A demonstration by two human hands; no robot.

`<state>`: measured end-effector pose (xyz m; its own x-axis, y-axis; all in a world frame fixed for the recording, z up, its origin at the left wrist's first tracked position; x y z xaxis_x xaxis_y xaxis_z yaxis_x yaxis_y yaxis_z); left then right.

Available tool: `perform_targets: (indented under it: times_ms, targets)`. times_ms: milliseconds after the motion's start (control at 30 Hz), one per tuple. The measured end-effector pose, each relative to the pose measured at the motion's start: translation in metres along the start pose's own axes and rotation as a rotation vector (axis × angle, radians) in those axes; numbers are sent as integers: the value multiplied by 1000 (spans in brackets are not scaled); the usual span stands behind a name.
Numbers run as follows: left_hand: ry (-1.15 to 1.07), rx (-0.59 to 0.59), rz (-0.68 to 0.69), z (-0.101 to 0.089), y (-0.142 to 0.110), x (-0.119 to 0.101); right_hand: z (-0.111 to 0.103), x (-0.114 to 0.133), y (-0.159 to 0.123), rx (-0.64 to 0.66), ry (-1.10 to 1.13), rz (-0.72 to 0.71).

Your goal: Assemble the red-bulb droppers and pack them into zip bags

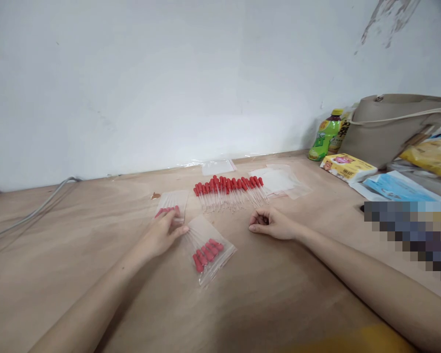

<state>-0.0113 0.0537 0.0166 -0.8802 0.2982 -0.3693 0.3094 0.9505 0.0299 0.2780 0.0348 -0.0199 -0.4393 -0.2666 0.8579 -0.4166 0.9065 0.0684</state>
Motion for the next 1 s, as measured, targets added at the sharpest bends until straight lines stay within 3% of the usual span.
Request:
perform_targets:
  times_ms: [100, 267, 433, 533, 700, 800, 900, 1000]
  targets:
    - [-19, 49, -125, 11, -3, 4, -1, 0, 0, -6, -2, -5]
    - [-155, 114, -132, 12, -5, 4, -1, -1, 0, -6, 6, 0]
    - [-550, 174, -156, 12, -3, 1, -1, 0, 0, -7, 15, 6]
    - [-789, 39, -190, 6, 8, 10, 0, 0, 1, -4, 20, 0]
    - [-953, -162, -317, -11, 41, 35, -1, -1, 0, 0, 9, -4]
    - [-894, -209, -302, -22, 71, 42, 2, -1, 0, -3, -2, -26]
    - [-664, -262, -236, -26, 96, 45, 1, -1, 0, -49, -56, -41]
    - [-289, -382, -122, -26, 100, 43, -19, -1, -2, -244, -281, -81]
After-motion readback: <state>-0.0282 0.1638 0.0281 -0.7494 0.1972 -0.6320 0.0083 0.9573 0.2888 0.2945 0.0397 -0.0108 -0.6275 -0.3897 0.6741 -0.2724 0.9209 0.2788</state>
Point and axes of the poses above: each hand's wrist, its own y-axis towards the middle knuckle, its own z-axis out of the palm, x = y × z, the point moved 5 cm from there along y, towards the middle knuckle
